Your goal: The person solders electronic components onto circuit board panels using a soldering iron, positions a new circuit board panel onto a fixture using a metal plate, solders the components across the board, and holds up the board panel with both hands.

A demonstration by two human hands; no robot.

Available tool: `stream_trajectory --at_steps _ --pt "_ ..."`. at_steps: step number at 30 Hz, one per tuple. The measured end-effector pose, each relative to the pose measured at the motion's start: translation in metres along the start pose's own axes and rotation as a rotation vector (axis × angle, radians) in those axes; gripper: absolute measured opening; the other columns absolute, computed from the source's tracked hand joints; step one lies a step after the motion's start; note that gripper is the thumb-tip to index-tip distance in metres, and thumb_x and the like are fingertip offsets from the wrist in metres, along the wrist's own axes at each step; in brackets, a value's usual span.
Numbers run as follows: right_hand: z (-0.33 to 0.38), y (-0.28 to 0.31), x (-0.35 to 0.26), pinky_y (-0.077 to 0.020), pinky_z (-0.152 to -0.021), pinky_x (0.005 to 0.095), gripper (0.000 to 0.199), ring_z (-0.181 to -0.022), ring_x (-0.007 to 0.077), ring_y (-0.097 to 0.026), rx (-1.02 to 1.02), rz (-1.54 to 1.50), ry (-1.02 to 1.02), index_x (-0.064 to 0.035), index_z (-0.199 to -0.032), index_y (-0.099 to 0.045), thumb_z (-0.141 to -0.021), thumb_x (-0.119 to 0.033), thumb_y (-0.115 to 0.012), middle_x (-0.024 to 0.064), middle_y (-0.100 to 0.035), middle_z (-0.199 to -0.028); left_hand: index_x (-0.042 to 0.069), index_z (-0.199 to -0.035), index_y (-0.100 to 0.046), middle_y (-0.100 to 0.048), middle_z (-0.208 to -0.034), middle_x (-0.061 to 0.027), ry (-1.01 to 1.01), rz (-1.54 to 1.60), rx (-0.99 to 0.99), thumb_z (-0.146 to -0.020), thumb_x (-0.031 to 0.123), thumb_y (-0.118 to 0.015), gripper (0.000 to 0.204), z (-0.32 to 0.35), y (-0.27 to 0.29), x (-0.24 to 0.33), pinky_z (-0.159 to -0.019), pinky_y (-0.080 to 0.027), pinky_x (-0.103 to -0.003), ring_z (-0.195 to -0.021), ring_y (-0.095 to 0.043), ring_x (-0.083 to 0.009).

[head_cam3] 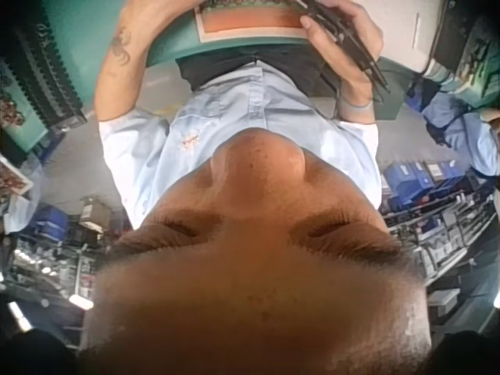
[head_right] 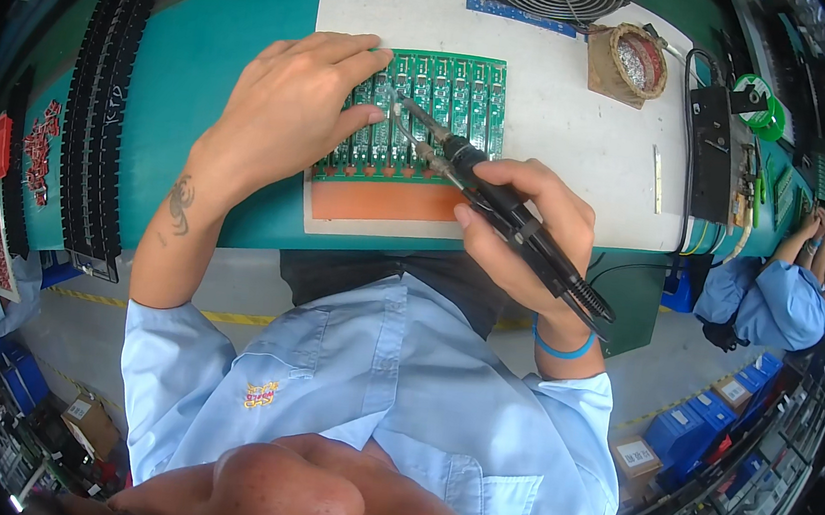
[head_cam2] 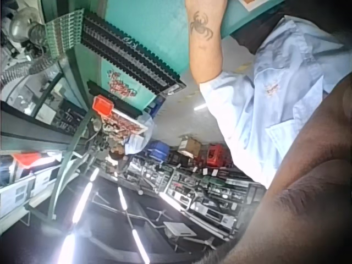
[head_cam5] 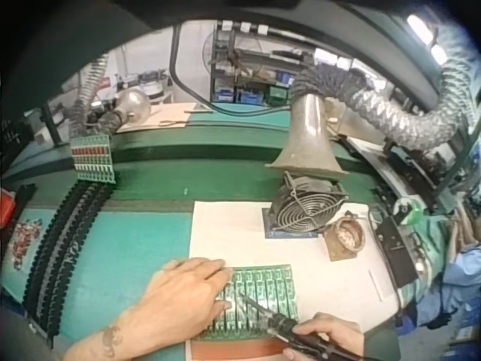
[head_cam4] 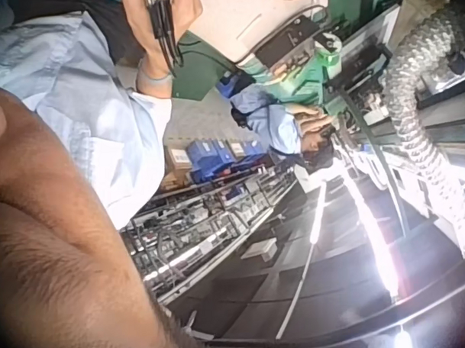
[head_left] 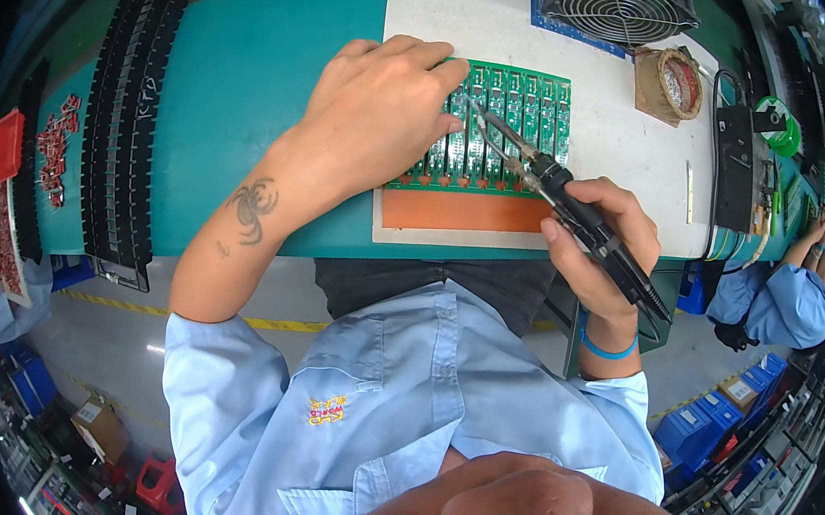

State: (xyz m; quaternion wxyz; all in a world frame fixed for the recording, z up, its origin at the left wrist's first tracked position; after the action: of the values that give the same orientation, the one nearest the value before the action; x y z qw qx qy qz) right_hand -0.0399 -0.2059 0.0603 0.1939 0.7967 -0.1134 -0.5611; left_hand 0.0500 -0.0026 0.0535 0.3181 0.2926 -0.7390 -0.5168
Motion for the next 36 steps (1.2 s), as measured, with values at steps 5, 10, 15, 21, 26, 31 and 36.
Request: stream_trajectory --at_steps 5,10,15,21,26,31,36 --pt "0.006 0.002 0.000 -0.0544 -0.072 0.0286 0.042 -0.077 0.0201 -0.068 0.018 -0.007 -0.008 0.0033 -0.113 -0.068 -0.075 0.001 -0.085 0.0140 -0.075 -0.095 0.007 -0.113 -0.073 -0.074 -0.127 -0.0049 0.010 -0.005 -0.064 -0.086 0.024 -0.084 0.034 -0.004 -0.001 0.000 -0.095 -0.053 -0.041 -0.113 -0.070 -0.0261" --pt "0.005 0.001 -0.005 -0.0548 -0.073 0.0290 0.042 -0.077 0.0208 -0.069 0.012 -0.002 0.011 0.0034 -0.113 -0.068 -0.075 0.001 -0.085 0.0139 -0.075 -0.096 0.008 -0.117 -0.074 -0.073 -0.127 -0.0049 -0.016 0.113 0.017 -0.085 0.024 -0.084 0.037 0.002 -0.004 -0.011 -0.096 -0.053 -0.041 -0.115 -0.069 -0.0257" --pt "0.001 -0.006 -0.003 -0.0542 -0.071 0.0286 0.042 -0.076 0.0201 -0.068 0.011 -0.010 0.023 0.0029 -0.114 -0.068 -0.076 0.000 -0.086 0.0139 -0.075 -0.095 0.009 -0.128 -0.072 -0.072 -0.134 -0.0046 -0.007 0.157 0.021 -0.086 0.023 -0.084 0.046 0.003 0.000 -0.014 -0.102 -0.052 -0.040 -0.121 -0.067 -0.0253" --pt "-0.005 -0.015 0.007 -0.0521 -0.068 0.0264 0.038 -0.073 0.0177 -0.066 0.010 -0.062 -0.030 0.0010 -0.113 -0.073 -0.077 -0.001 -0.084 0.0134 -0.078 -0.098 0.009 -0.123 -0.074 -0.072 -0.131 -0.0046 -0.003 0.171 -0.002 -0.084 0.021 -0.084 0.043 0.010 -0.001 -0.022 -0.101 -0.052 -0.042 -0.121 -0.066 -0.0249" --pt "-0.008 -0.019 0.013 -0.0524 -0.068 0.0266 0.038 -0.073 0.0177 -0.066 -0.010 -0.062 -0.040 0.0004 -0.114 -0.073 -0.077 -0.001 -0.084 0.0131 -0.078 -0.097 0.008 -0.124 -0.074 -0.072 -0.132 -0.0048 0.031 0.178 -0.020 -0.083 0.020 -0.085 0.043 0.011 -0.002 -0.023 -0.101 -0.052 -0.042 -0.121 -0.066 -0.0251" --pt "-0.010 -0.019 0.011 -0.0528 -0.068 0.0267 0.038 -0.073 0.0175 -0.066 -0.007 -0.058 -0.054 0.0004 -0.114 -0.074 -0.077 -0.001 -0.084 0.0127 -0.078 -0.097 0.008 -0.123 -0.074 -0.072 -0.132 -0.0048 0.035 0.170 -0.007 -0.083 0.019 -0.085 0.043 0.010 -0.001 -0.022 -0.101 -0.052 -0.042 -0.121 -0.066 -0.0253" --pt "-0.012 -0.021 0.005 -0.0516 -0.067 0.0258 0.041 -0.072 0.0166 -0.065 -0.051 -0.014 0.000 0.0016 -0.115 -0.068 -0.078 0.001 -0.085 0.0124 -0.074 -0.092 0.008 -0.123 -0.074 -0.072 -0.132 -0.0049 0.037 0.167 0.002 -0.083 0.019 -0.085 0.043 0.010 0.000 -0.021 -0.100 -0.052 -0.042 -0.121 -0.066 -0.0254"
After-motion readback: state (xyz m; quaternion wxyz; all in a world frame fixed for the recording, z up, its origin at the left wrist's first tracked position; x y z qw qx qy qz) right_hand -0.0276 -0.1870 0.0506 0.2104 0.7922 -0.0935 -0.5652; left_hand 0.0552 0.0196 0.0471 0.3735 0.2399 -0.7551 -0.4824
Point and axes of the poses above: each hand's wrist, its own z-axis away from the middle knuckle, its own y-axis out of the back of the hand, x = y × z, the point moved 8 cm from there along -z, towards the middle knuckle
